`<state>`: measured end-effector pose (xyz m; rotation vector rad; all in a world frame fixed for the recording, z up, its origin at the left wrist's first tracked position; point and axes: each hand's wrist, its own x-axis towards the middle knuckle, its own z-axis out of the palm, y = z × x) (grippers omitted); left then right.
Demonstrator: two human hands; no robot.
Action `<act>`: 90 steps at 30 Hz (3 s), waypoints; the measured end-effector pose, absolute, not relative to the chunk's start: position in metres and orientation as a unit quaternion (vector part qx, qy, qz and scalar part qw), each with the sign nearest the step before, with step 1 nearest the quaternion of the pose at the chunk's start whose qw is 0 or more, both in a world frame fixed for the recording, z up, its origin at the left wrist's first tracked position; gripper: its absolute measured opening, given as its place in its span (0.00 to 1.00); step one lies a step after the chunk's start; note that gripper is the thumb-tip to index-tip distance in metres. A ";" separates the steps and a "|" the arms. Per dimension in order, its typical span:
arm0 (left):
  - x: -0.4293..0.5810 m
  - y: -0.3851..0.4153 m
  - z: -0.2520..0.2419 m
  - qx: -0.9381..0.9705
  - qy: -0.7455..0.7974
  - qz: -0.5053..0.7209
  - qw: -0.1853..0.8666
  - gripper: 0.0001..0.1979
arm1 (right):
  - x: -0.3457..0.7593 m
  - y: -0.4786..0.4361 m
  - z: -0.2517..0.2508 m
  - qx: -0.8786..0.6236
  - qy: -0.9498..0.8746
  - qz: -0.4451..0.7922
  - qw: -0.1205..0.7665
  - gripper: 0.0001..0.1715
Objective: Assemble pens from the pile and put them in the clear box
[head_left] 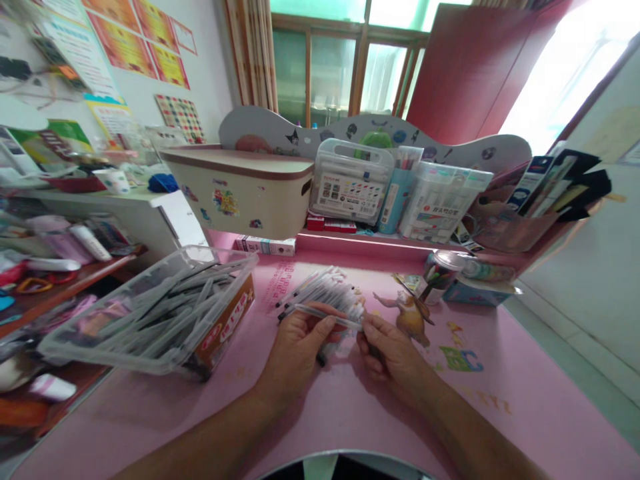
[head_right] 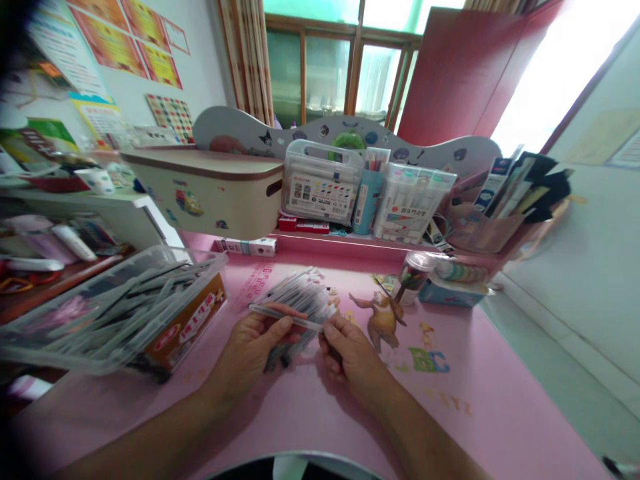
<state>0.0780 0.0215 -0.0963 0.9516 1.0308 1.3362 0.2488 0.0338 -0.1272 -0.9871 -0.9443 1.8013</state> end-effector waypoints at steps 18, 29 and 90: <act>0.069 0.027 -0.098 0.373 0.405 0.652 0.521 0.08 | 0.256 0.035 -0.124 -0.367 -0.350 0.787 0.352 0.18; 0.069 0.029 -0.087 0.300 0.381 0.679 0.552 0.12 | 0.253 0.043 -0.127 -0.380 -0.301 0.742 0.463 0.20; 0.101 0.005 -0.111 0.162 0.355 0.468 0.793 0.03 | 0.246 0.019 -0.128 -0.383 -0.747 0.246 0.484 0.09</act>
